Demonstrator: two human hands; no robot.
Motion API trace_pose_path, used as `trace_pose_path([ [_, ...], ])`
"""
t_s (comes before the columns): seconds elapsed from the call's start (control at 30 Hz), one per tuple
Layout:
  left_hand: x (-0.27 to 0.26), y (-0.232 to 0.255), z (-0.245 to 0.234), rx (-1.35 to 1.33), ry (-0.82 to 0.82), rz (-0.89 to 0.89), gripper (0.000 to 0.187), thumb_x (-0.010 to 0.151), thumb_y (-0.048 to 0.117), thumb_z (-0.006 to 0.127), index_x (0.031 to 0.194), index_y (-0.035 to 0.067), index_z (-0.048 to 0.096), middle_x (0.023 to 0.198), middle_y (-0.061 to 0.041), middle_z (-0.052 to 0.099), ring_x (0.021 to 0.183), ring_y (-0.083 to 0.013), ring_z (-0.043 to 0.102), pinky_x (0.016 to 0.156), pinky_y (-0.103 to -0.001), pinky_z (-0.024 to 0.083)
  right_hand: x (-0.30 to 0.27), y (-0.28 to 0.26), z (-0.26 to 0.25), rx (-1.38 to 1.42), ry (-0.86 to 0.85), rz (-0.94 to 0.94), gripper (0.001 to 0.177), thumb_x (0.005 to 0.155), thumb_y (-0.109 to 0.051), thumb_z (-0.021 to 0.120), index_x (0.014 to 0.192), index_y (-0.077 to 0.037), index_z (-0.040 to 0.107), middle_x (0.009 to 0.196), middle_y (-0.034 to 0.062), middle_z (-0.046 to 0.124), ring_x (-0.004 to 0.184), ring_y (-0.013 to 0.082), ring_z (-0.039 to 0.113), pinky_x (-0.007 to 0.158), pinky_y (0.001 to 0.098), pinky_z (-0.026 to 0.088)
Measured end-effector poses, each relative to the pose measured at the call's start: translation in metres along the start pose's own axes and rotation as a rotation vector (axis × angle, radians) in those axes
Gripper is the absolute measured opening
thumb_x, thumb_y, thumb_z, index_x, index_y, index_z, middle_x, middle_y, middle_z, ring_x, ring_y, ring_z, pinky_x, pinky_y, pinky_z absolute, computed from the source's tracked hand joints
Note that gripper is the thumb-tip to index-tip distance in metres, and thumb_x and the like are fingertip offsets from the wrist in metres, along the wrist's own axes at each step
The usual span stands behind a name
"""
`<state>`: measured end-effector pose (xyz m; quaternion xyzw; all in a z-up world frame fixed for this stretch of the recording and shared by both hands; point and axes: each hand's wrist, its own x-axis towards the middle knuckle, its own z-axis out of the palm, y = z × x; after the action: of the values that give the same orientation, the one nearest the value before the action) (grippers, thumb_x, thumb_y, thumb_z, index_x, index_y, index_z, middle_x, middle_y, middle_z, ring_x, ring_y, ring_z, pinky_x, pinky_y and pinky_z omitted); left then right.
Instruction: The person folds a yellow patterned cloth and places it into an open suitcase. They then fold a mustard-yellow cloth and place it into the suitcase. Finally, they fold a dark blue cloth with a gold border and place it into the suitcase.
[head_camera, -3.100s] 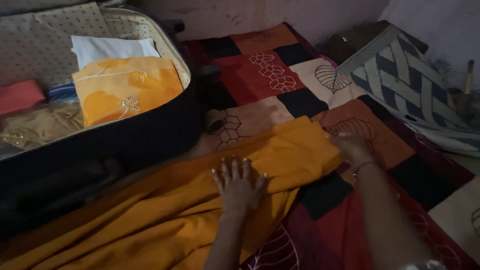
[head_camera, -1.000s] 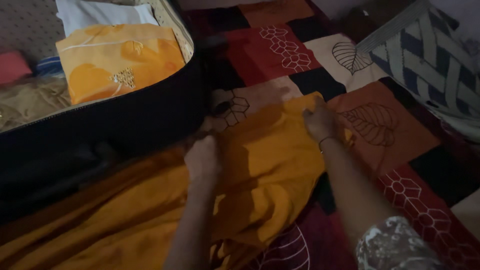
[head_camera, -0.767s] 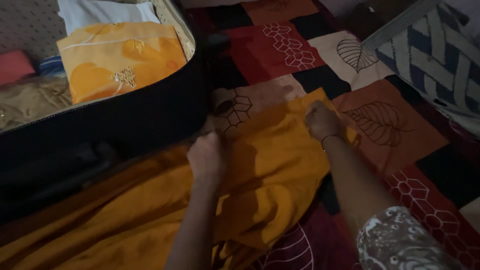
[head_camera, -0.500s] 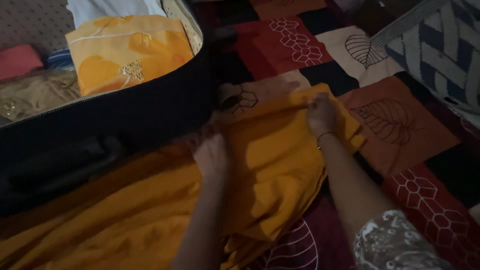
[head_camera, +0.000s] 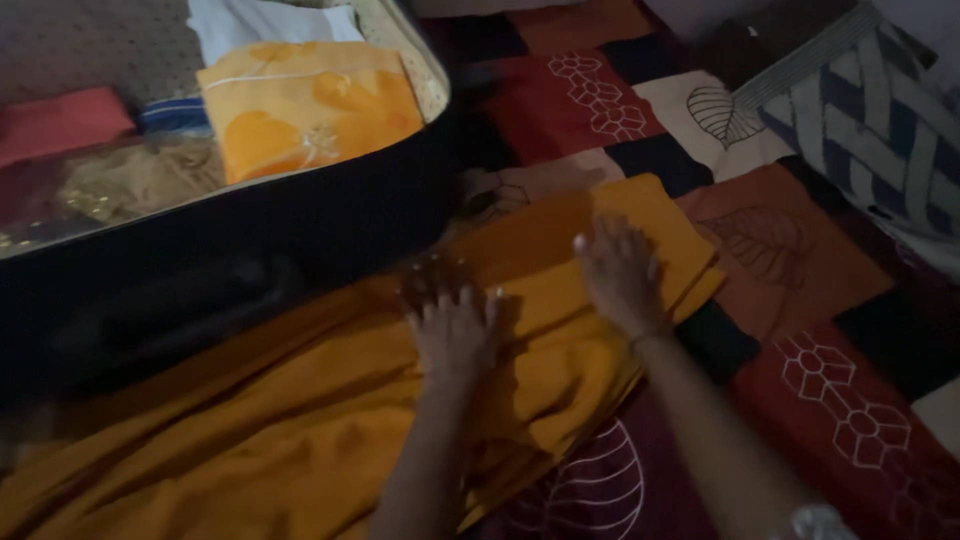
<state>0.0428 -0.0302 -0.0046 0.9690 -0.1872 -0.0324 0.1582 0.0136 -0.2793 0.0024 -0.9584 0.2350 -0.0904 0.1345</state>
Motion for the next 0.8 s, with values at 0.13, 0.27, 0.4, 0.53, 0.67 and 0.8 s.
trace_pose_path([
  [0.13,-0.028,-0.010,-0.009,-0.072,0.338,-0.031,0.067,0.106,0.052,0.024,0.154,0.008,0.041,0.166,-0.020,0.021,0.153,-0.0412,0.010,0.122,-0.062,-0.002,-0.076,-0.070,0.010,-0.121,-0.124,-0.051,0.066,0.101,-0.049,0.032,0.162,-0.024,0.028,0.169,0.0153,0.016,0.153,0.0386,0.015,0.115,0.0684,0.017],
  [0.27,-0.063,-0.031,-0.017,-0.025,0.065,-0.205,0.064,0.106,0.050,0.024,0.157,0.011,0.035,0.164,-0.018,0.022,0.155,-0.0400,0.008,0.123,-0.064,-0.004,-0.121,-0.114,0.032,-0.141,-0.208,-0.184,0.067,0.103,-0.052,0.030,0.161,-0.020,0.026,0.170,0.0148,0.014,0.155,0.0341,0.010,0.116,0.0662,0.014],
  [0.4,-0.088,-0.069,-0.010,-0.092,0.273,-0.104,0.067,0.103,0.051,0.027,0.156,0.010,0.031,0.164,-0.019,0.018,0.151,-0.0407,0.010,0.119,-0.061,-0.001,-0.111,-0.114,0.046,-0.217,-0.245,-0.257,0.065,0.105,-0.052,0.031,0.161,-0.021,0.026,0.169,0.0134,0.014,0.156,0.0327,0.004,0.120,0.0638,0.005],
  [0.53,-0.102,-0.100,-0.010,-0.151,0.292,0.076,0.068,0.106,0.053,0.025,0.159,0.011,0.026,0.168,-0.019,0.014,0.153,-0.0387,0.009,0.120,-0.058,0.002,-0.103,-0.091,0.024,0.310,-0.122,-0.254,0.058,0.106,-0.046,0.038,0.154,-0.013,0.042,0.163,0.0164,0.034,0.148,0.0344,0.029,0.120,0.0490,0.025],
  [0.67,-0.125,-0.103,-0.009,-0.083,0.362,0.212,0.068,0.105,0.056,0.024,0.157,0.013,0.026,0.166,-0.017,0.013,0.152,-0.0379,0.009,0.120,-0.059,0.004,-0.134,-0.081,-0.002,0.010,0.110,-0.314,0.036,0.105,-0.032,0.047,0.128,-0.007,0.058,0.129,0.0142,0.058,0.107,0.0311,0.057,0.100,0.0458,0.043],
  [0.8,-0.162,-0.085,-0.006,-0.149,0.602,0.427,0.074,0.099,0.062,0.026,0.151,0.010,0.033,0.162,-0.020,0.013,0.149,-0.0390,0.010,0.117,-0.060,0.007,-0.190,-0.070,-0.031,-0.434,0.099,-0.867,0.025,0.094,-0.023,0.056,0.109,-0.004,0.061,0.110,0.0136,0.060,0.105,0.0309,0.056,0.090,0.0478,0.044],
])
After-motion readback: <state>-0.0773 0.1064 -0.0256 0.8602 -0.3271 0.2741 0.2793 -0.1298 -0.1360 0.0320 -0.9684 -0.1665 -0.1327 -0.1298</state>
